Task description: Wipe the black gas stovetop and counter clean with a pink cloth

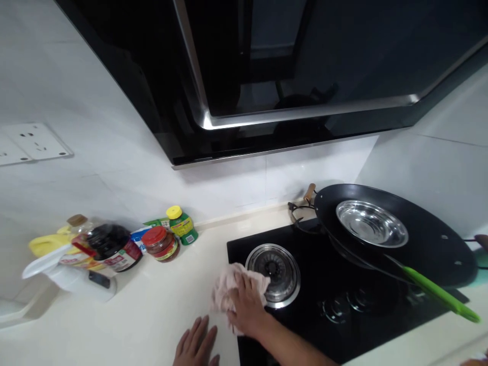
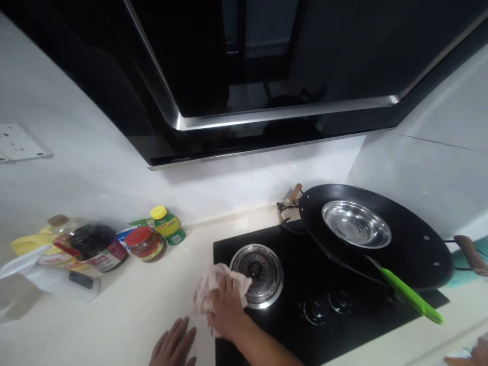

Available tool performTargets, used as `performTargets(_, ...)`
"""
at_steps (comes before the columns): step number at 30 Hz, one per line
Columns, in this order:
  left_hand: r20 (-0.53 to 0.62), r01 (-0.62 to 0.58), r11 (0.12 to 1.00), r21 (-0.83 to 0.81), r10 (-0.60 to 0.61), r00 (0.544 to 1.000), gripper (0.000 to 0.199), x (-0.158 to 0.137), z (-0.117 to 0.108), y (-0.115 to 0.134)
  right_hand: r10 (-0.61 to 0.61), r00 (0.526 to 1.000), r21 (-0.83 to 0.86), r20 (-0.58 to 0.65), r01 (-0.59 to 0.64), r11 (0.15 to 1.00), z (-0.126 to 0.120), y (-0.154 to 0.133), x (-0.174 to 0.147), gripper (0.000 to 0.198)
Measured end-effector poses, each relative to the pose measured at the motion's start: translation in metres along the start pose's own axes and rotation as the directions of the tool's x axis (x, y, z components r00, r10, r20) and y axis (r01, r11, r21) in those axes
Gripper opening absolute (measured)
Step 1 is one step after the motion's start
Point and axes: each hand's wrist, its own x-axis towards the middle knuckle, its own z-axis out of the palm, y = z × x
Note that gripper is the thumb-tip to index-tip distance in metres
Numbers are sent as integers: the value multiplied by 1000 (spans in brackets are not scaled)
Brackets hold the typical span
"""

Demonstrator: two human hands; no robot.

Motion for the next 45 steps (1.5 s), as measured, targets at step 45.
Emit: performTargets(45, 80, 103, 989, -106, -95, 992, 62, 4, -6, 8, 571, 778, -176, -261, -620, 765, -79, 149, -63, 44)
